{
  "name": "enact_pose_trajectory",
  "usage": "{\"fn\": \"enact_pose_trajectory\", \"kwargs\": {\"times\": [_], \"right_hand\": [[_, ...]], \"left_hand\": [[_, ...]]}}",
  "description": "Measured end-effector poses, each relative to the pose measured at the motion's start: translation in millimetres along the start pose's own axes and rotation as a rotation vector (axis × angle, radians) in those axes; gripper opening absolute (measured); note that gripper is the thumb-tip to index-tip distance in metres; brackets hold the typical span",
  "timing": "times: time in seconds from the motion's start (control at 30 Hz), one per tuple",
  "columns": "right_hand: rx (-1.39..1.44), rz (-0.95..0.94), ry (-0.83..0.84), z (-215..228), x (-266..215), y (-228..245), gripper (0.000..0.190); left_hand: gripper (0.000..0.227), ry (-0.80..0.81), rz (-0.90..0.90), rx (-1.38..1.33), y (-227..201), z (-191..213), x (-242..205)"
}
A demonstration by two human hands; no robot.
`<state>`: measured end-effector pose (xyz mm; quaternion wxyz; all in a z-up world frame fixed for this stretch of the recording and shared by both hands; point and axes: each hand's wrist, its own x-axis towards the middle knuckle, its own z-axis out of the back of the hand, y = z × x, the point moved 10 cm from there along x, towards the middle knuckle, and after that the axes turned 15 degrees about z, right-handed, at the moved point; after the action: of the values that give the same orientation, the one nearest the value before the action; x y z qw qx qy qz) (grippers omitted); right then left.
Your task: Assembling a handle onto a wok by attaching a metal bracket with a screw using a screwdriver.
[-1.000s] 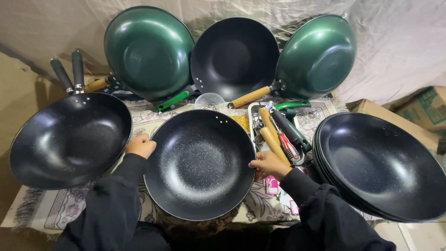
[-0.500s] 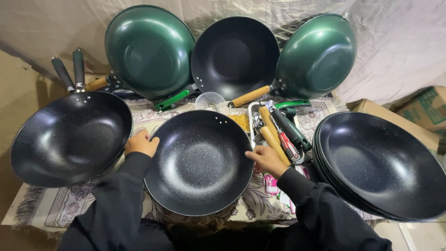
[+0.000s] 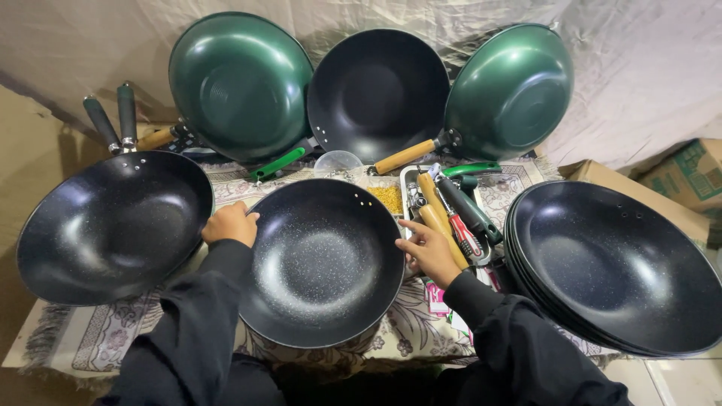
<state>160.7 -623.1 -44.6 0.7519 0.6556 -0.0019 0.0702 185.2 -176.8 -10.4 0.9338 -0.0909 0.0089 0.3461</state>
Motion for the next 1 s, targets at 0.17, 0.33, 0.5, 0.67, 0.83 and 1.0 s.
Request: {"fn": "enact_pose_trajectory", "kwargs": {"times": [0.17,0.33,0.5,0.67,0.83,1.0], "right_hand": [[0.009,-0.005,0.007,-4.9,-3.8,3.9,0.055],[0.015,-0.033,0.023,-10.7,-3.7,5.6,0.057],[0.056,-0.056,0.037,-18.4,-0.7,-10.5,0.059],[0.092,-0.104,0.06,-24.0,-6.4,1.9,0.064],[0.131,-0.157,0.094,-26.9,-10.0,-10.5,0.066],[0.196,-0.226,0.19,-43.3,-27.0,25.8,0.08]], "left_hand": [[0.031,-0.119,-0.093,0.044,-21.1,-17.2,18.8],[0.028,-0.238,-0.151,0.062,-45.1,-39.5,43.3],[0.023,-0.386,-0.17,-0.009,-63.2,-43.4,45.4],[0.021,-0.462,-0.211,-0.039,-72.3,-69.5,64.9],[0.023,-0.569,-0.285,-0.059,-79.3,-62.0,46.0],[0.028,-0.759,-0.53,-0.175,-93.2,-40.7,4.2]]}}
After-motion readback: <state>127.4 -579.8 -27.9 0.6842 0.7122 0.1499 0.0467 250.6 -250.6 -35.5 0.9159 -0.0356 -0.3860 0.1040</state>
